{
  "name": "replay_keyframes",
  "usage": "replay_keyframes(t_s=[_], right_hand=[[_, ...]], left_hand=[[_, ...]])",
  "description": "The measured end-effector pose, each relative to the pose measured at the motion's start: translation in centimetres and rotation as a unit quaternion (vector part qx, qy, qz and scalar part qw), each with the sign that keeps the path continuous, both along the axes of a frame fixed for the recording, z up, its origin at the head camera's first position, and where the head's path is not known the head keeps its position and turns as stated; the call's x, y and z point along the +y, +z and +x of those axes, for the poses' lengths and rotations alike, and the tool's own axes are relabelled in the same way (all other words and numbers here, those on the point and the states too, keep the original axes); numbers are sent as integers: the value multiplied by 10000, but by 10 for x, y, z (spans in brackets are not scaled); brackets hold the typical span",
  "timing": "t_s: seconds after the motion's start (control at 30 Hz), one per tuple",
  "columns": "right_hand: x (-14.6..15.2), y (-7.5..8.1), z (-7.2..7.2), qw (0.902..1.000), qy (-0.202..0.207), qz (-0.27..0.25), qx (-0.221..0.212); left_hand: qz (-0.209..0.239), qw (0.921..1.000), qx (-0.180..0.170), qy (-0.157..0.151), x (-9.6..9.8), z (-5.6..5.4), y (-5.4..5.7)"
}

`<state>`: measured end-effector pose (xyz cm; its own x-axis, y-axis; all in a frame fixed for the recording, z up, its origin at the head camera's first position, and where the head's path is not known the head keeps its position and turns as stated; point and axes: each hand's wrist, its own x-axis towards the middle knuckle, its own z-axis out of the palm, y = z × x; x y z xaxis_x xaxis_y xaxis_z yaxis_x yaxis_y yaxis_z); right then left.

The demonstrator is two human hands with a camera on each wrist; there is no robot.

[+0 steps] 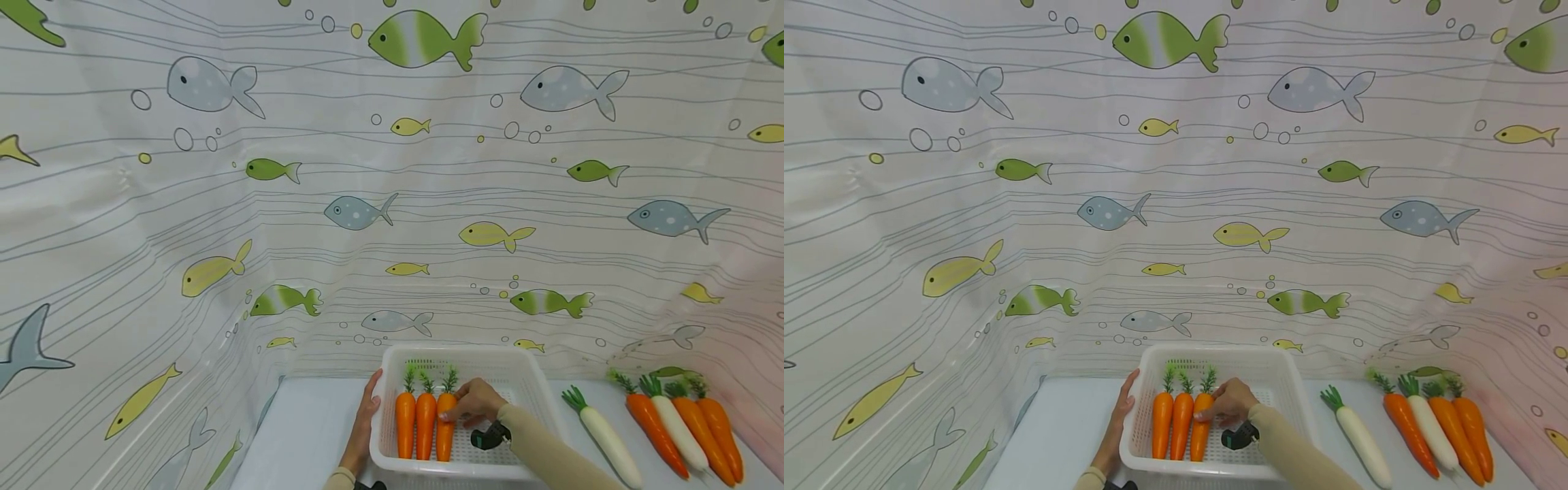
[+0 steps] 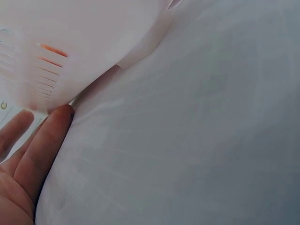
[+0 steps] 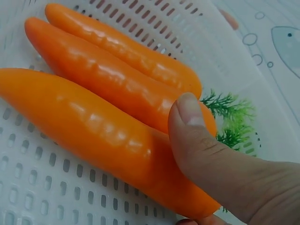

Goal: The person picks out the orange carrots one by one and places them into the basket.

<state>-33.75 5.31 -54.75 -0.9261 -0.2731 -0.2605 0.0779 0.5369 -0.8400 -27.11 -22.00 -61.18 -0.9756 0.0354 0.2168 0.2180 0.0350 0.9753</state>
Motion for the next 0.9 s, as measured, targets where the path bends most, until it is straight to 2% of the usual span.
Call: replay_keyframes(t_s=[0.2,0.4,0.57,0.73,0.9], right_hand=[[2,4,1,9999,35,124,-95],[8,15,6,9992,180,242,-273],[18,25,7,9991,228,254,-255],[29,40,7,9993,269,248,-76],[45,58,11,9973,291,455,505]], left_hand=[[2,10000,50,7,0,-2,0],[9,10000,10,-31,-1,-1,0],[-17,10000,17,32,-2,-1,-1],[-23,10000,-26,-5,-1,0,-1],[-16,10000,-67,12,0,0,0]])
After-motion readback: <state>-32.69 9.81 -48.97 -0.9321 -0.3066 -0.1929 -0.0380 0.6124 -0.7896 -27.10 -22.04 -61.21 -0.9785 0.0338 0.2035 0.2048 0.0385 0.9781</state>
